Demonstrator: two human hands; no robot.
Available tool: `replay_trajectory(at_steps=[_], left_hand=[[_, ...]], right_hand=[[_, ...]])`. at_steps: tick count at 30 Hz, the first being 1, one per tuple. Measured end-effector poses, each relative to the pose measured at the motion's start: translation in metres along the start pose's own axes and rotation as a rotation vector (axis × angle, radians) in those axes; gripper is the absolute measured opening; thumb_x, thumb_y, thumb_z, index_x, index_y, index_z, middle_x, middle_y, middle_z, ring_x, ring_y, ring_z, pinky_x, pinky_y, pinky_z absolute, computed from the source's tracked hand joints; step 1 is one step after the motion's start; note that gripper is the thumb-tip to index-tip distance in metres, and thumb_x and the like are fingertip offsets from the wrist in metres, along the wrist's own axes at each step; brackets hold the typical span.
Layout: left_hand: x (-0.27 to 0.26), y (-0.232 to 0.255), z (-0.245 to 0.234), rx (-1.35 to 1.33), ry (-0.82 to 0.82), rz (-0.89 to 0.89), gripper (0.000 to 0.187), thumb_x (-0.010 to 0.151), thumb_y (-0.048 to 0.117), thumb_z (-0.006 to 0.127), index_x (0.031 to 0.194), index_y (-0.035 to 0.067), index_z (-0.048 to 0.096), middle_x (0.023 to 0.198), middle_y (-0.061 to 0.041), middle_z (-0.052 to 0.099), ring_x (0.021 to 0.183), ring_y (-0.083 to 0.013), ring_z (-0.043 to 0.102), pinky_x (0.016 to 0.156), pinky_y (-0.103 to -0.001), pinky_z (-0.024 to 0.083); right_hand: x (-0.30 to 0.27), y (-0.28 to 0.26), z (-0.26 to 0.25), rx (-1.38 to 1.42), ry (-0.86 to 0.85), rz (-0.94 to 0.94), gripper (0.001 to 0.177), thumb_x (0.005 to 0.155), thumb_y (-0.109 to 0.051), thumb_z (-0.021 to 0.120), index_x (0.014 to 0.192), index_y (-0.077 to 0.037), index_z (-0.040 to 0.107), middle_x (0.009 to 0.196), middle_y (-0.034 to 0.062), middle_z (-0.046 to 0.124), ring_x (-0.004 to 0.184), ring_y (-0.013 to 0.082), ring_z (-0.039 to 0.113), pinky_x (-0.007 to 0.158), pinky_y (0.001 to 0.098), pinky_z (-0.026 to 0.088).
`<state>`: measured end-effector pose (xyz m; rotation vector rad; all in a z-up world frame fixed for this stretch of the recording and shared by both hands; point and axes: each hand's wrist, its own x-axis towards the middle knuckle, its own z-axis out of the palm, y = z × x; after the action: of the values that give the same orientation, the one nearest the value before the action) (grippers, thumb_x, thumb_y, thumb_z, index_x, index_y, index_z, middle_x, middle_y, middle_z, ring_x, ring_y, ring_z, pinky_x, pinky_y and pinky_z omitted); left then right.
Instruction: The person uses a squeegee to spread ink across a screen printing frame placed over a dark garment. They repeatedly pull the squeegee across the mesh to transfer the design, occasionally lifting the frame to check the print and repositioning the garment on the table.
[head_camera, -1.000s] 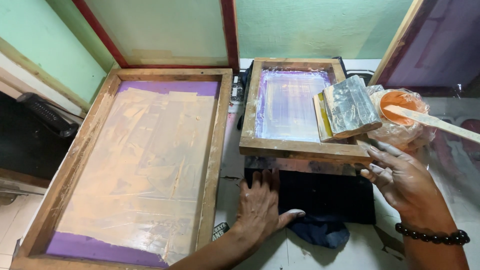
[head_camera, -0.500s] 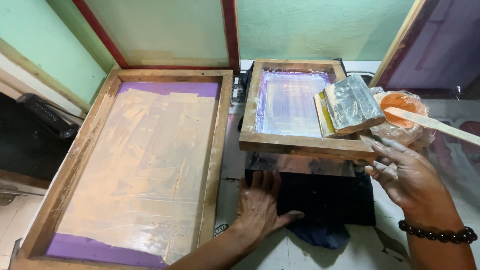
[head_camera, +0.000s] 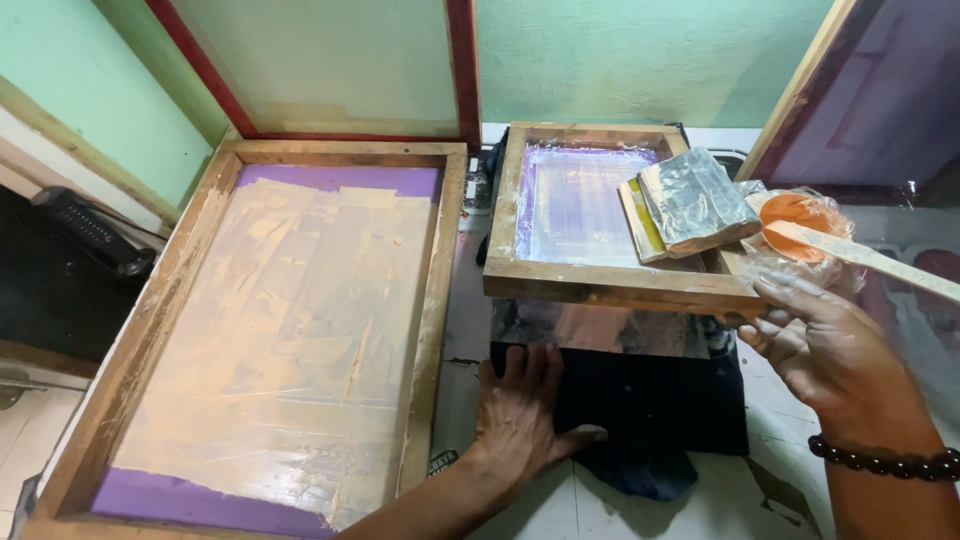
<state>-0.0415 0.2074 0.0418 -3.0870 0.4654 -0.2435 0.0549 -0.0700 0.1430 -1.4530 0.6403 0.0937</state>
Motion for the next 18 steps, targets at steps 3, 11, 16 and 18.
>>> replay_trajectory(at_steps=[3,11,16,18], left_hand=[[-0.001,0.001,0.001,0.034,-0.060,0.004,0.117,0.072,0.098,0.057,0.143,0.005,0.045,0.123,-0.015,0.052,0.105,-0.0330,0.048,0.076,-0.052,0.046],[0.000,-0.002,0.003,0.031,-0.005,0.039,0.108,0.079,0.096,0.051,0.139,0.006,0.049,0.124,-0.013,0.052,0.104,-0.0333,0.048,0.078,-0.054,0.042],[-0.004,-0.002,0.003,-0.014,0.034,0.030,0.108,0.078,0.092,0.055,0.141,0.004,0.048,0.131,-0.015,0.052,0.109,-0.0372,0.048,0.078,-0.057,0.043],[-0.005,-0.002,0.002,-0.026,0.069,0.041,0.108,0.079,0.091,0.053,0.140,0.002,0.049,0.125,-0.015,0.053,0.104,-0.0363,0.049,0.075,-0.056,0.043]], right_hand=[[0.005,0.010,-0.004,0.030,-0.018,-0.008,0.028,0.093,-0.018,0.069,0.122,-0.018,0.067,0.113,-0.0069,0.067,0.093,0.0043,0.059,0.074,0.0253,0.054],[-0.009,-0.016,0.002,0.009,-0.030,0.020,0.025,0.095,-0.017,0.068,0.120,-0.019,0.065,0.111,-0.0051,0.067,0.093,0.0077,0.061,0.072,0.0290,0.053],[-0.018,-0.033,0.008,-0.044,-0.056,0.055,0.030,0.100,-0.018,0.062,0.129,-0.014,0.064,0.118,-0.0020,0.067,0.100,0.0087,0.060,0.078,0.0297,0.055],[-0.019,-0.038,0.010,-0.044,-0.054,0.049,0.028,0.100,-0.019,0.063,0.127,-0.015,0.063,0.117,-0.0008,0.067,0.100,0.0094,0.062,0.077,0.0287,0.055]])
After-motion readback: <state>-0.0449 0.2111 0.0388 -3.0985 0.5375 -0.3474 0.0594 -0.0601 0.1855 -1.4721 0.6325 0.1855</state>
